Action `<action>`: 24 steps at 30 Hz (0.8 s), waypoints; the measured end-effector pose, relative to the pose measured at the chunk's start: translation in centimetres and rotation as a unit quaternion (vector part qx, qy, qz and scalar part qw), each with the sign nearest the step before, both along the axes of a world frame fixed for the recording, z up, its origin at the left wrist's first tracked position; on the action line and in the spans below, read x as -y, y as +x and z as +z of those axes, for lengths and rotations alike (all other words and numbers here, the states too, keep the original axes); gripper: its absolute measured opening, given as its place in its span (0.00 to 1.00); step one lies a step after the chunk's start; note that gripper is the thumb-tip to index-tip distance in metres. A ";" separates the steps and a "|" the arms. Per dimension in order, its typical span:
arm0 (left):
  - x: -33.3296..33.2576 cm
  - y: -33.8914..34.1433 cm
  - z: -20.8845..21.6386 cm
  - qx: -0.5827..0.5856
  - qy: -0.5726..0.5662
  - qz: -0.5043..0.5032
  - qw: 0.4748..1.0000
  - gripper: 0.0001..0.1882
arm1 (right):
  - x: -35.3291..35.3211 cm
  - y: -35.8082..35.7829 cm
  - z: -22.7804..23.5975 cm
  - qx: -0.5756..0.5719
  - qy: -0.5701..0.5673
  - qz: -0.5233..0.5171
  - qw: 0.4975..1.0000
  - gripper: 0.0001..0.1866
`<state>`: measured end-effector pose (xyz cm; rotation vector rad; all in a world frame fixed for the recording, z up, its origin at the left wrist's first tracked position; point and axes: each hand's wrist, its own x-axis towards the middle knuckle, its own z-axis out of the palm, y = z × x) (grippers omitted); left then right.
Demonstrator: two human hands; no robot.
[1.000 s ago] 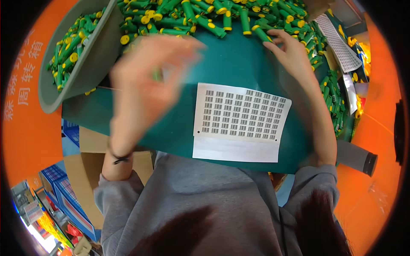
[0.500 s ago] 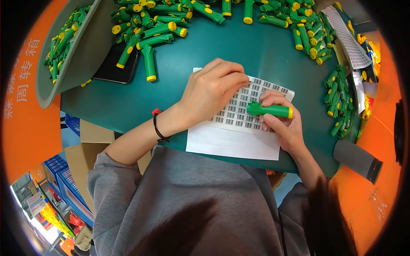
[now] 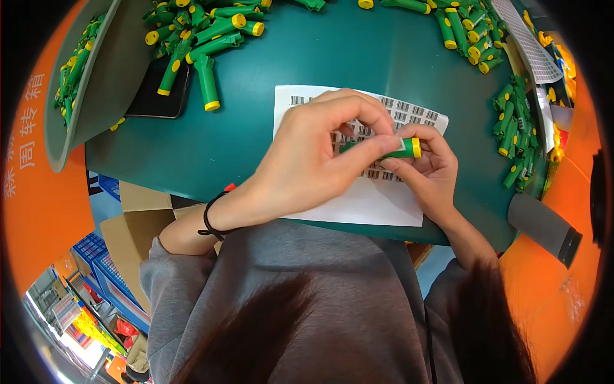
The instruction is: Applying small square labels from a sheet onto green and yellow cylindrical components.
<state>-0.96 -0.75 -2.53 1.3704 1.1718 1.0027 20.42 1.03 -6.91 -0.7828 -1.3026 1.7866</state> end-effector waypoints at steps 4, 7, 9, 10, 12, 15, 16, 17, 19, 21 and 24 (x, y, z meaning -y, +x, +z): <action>0.3 0.7 -0.5 -0.011 0.035 -0.002 0.999 0.04 | -0.1 -0.1 0.2 0.028 0.003 -0.002 1.000 0.21; 0.3 0.9 -0.6 -0.024 0.012 -0.007 1.000 0.04 | -0.1 0.1 0.1 0.041 0.019 -0.002 0.999 0.21; 0.3 1.0 -0.7 -0.029 0.029 -0.007 0.999 0.04 | 0.0 0.1 0.1 0.051 0.035 0.000 0.998 0.20; 0.3 1.0 -0.7 -0.029 0.028 -0.009 0.999 0.04 | -0.1 0.2 0.1 0.046 0.040 0.003 0.998 0.20; 0.2 0.9 -0.6 -0.045 0.048 -0.014 0.998 0.04 | -0.1 0.2 0.1 0.040 0.043 0.004 0.998 0.20; 0.1 0.9 -0.7 -0.025 0.031 -0.018 0.999 0.04 | -0.1 0.2 0.0 0.046 0.045 -0.003 0.998 0.20; 0.2 0.9 -0.6 -0.025 0.030 -0.019 0.999 0.04 | -0.2 0.2 0.1 0.048 0.037 0.000 0.998 0.20; 0.2 0.8 -0.4 -0.029 0.030 -0.025 0.999 0.04 | -0.2 0.2 0.1 0.050 0.028 0.003 0.998 0.20; 0.2 0.8 -0.4 -0.033 0.030 -0.030 0.999 0.04 | -0.1 0.2 0.0 0.045 0.027 0.001 0.999 0.20; 0.2 0.8 -0.5 -0.008 0.005 -0.024 1.000 0.04 | -0.1 0.2 -0.1 0.040 0.027 0.001 0.999 0.20; 0.2 0.8 -0.7 -0.040 0.033 -0.020 0.998 0.04 | -0.2 0.3 -0.3 0.023 0.041 0.019 0.999 0.18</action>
